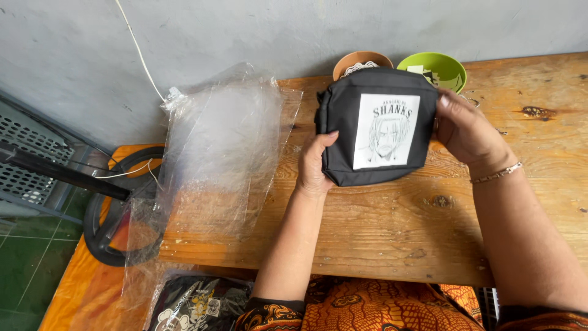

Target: The person places a printed sticker onto a black pouch, smooths it down with both hands, and uses a brush to press the sticker firmly onto the pouch surface. The person then smooths the sticker again with their hands.

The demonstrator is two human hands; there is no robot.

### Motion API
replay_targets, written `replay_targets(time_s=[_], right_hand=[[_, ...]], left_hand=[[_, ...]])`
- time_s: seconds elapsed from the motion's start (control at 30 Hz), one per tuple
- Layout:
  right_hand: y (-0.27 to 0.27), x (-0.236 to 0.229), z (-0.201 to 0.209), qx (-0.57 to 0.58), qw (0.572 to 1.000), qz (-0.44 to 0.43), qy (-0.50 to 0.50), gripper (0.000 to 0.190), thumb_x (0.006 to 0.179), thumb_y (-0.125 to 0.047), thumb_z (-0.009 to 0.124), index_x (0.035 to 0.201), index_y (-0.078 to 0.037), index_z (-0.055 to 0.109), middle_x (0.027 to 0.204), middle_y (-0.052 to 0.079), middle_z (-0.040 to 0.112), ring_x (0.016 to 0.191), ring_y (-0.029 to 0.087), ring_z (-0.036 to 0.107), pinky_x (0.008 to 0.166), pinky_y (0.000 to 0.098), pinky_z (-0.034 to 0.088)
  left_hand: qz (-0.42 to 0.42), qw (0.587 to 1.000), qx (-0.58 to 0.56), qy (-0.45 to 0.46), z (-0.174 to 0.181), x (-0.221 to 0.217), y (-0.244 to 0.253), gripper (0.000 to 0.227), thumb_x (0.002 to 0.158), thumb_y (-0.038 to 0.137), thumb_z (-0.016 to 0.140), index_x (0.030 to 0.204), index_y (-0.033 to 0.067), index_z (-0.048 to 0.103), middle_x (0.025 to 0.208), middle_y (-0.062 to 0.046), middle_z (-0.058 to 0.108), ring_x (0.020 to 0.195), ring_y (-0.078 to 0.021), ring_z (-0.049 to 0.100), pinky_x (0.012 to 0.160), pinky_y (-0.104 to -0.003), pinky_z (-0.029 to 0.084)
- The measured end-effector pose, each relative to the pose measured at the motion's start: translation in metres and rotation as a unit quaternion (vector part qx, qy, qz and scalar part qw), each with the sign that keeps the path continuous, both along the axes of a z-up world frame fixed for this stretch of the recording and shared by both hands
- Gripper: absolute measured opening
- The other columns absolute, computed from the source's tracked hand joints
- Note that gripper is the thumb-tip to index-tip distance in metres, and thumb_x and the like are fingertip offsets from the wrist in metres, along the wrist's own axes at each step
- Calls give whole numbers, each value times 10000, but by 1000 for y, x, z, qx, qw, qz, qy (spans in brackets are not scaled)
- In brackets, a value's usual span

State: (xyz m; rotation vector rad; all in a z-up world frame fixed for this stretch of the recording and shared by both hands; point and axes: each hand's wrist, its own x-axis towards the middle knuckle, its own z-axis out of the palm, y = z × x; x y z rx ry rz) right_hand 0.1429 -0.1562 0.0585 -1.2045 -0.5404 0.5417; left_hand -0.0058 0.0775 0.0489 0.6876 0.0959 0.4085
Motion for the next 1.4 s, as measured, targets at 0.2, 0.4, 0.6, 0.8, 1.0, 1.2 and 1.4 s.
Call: replay_targets(time_s=[0.2,0.4,0.6,0.8,1.0,1.2,1.4], right_hand=[[-20,-8,-7,-223,965,-128,61,354,891,-50,699,1236,-34,623,1111,110,710,960,206,666,760,295,534],[-29,-11,-20,-327,936,-127,-23,205,837,-134,782,954,-50,635,771,34,552,684,143,424,547,289,267],[-24,-22,5,-383,922,55,30,375,889,-153,715,1213,35,722,986,116,703,852,218,611,681,390,531],[-14,-18,-21,-502,861,-23,-74,481,960,-370,731,735,-6,510,645,148,531,514,301,600,470,382,460],[-6,-11,-53,-622,725,-88,-284,594,974,-586,588,754,-35,569,786,208,700,783,429,650,651,471,439],[1,-20,-61,-661,665,-120,-327,607,1038,-637,487,1007,-54,652,1018,258,739,1009,487,683,817,551,532],[4,-24,-61,-670,646,-126,-344,634,1038,-642,480,1062,-29,641,1097,249,734,1024,482,688,831,558,539]], left_hand=[[-213,961,151,-94,-31,1,24,457,764,123,728,1211,34,686,1192,-66,722,1085,-218,657,967,-360,511],[-209,948,213,107,-26,8,26,483,723,309,840,1097,17,751,1135,-121,758,999,-243,718,908,-344,562],[-197,922,216,256,-6,2,42,362,676,224,800,994,54,770,1003,-139,790,898,-278,745,804,-375,574],[-118,827,300,460,9,8,35,601,600,302,792,1087,69,530,1077,-94,636,972,-229,652,702,-350,526],[-94,794,439,411,16,6,29,461,687,240,676,1128,140,764,1032,-27,774,931,-184,709,769,-287,520],[-91,761,504,398,16,6,25,323,803,191,587,1090,113,714,902,-34,727,737,-145,618,600,-286,460],[-62,774,499,385,10,11,26,545,770,235,632,1299,106,629,1189,-62,734,968,-182,702,768,-295,563]])
